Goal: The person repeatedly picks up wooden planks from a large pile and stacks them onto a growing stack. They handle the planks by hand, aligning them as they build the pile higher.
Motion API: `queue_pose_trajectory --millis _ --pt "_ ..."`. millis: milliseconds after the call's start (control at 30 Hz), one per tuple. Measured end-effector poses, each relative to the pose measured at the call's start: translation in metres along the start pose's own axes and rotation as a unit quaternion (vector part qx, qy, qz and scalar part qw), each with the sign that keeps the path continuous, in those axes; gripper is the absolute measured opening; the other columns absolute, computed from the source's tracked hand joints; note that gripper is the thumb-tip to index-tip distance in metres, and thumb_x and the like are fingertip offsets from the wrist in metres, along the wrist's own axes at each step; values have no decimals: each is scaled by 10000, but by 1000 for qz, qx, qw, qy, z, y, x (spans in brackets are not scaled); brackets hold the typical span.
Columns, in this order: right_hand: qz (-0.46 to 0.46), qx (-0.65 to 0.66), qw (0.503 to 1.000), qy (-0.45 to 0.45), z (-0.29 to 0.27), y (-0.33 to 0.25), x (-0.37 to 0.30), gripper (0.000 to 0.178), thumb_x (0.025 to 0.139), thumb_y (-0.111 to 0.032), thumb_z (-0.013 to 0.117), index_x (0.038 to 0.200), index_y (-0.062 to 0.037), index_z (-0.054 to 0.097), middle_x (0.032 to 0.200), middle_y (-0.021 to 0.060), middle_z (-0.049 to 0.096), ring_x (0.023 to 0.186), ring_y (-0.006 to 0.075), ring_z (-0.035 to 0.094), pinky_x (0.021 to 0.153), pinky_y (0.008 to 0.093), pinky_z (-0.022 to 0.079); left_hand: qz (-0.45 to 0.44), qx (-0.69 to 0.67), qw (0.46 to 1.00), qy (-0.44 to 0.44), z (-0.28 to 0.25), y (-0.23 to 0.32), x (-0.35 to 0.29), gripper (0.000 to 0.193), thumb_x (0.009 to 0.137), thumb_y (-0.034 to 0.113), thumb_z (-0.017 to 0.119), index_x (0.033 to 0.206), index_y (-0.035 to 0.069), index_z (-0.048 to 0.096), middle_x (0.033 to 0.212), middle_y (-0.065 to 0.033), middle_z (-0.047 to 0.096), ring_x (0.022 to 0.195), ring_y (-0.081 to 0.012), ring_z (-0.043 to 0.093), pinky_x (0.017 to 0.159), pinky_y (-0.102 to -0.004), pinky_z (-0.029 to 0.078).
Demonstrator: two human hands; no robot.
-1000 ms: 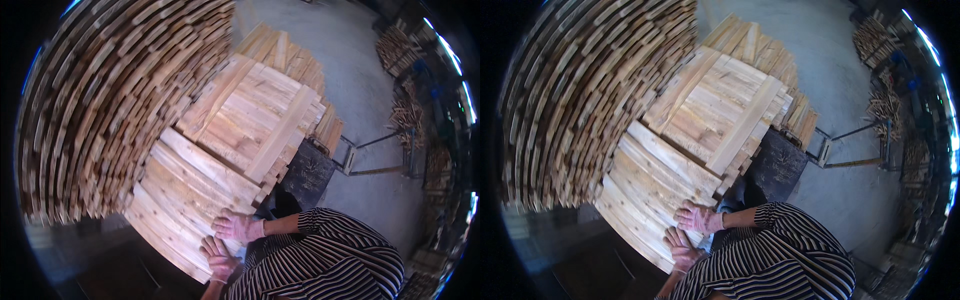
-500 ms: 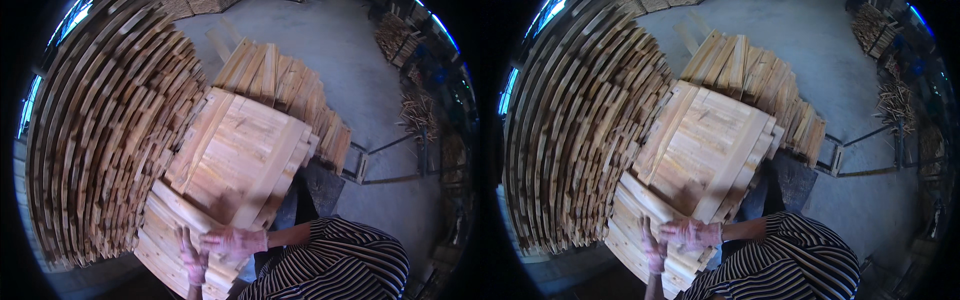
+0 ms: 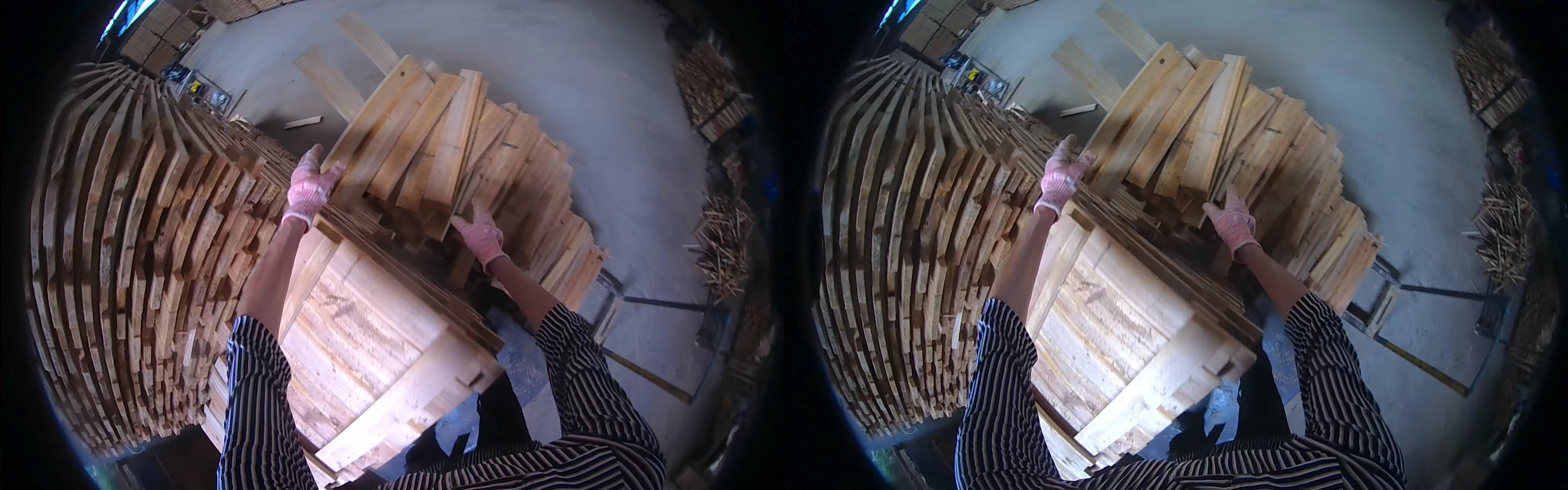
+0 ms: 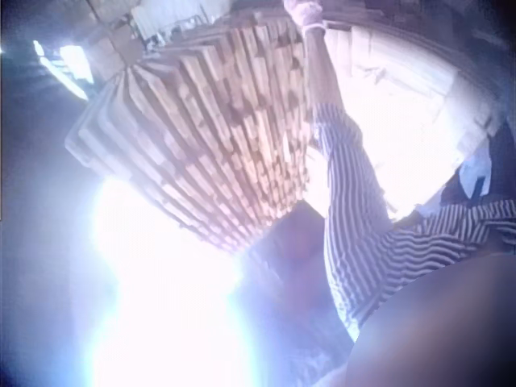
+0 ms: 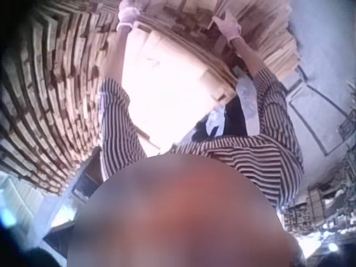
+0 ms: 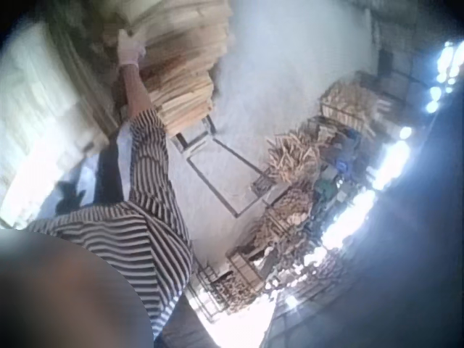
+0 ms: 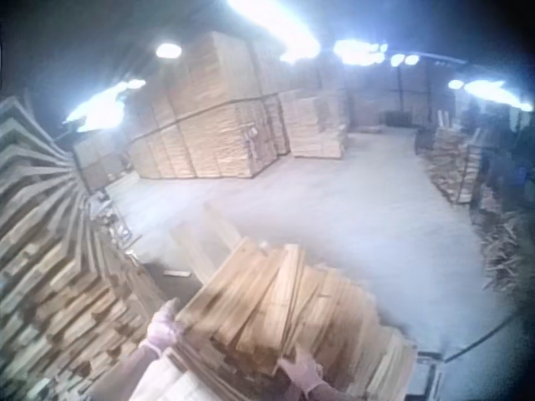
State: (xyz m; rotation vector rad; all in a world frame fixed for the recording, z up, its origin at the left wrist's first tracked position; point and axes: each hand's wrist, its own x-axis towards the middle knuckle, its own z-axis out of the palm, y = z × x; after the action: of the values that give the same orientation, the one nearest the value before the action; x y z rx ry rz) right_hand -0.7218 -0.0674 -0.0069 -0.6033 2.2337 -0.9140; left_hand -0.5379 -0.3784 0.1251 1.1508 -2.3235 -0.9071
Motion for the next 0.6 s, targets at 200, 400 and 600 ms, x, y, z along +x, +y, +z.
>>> queue_pose_trajectory --millis 200,400,600 --pt "45 43 997 40 54 -11 112 1193 817 -648 739 1612 41 176 1628 324 289 1504 436 328 1212 463 317 -124 170 977 -22 20 -29 71 943 839 450 812 1534 -48 415 1523 -258 514 1426 -372 493 1172 -401 406" --pt "115 -12 992 44 82 -18 141 1323 752 -655 809 1602 38 68 1609 275 244 1480 438 308 1199 500 319 -182 162 938 -245 44 -7 83 872 787 450 804 1468 -4 505 1426 -269 594 1305 -373 592 1082 -424 473" --pt "126 -24 991 21 80 -11 146 1315 759 -607 828 1617 3 41 1641 269 177 1517 440 226 1215 532 275 -14 387 915 -109 104 -16 47 867 805 527 788 1434 37 448 1268 -223 625 1184 -401 623 1039 -430 494"
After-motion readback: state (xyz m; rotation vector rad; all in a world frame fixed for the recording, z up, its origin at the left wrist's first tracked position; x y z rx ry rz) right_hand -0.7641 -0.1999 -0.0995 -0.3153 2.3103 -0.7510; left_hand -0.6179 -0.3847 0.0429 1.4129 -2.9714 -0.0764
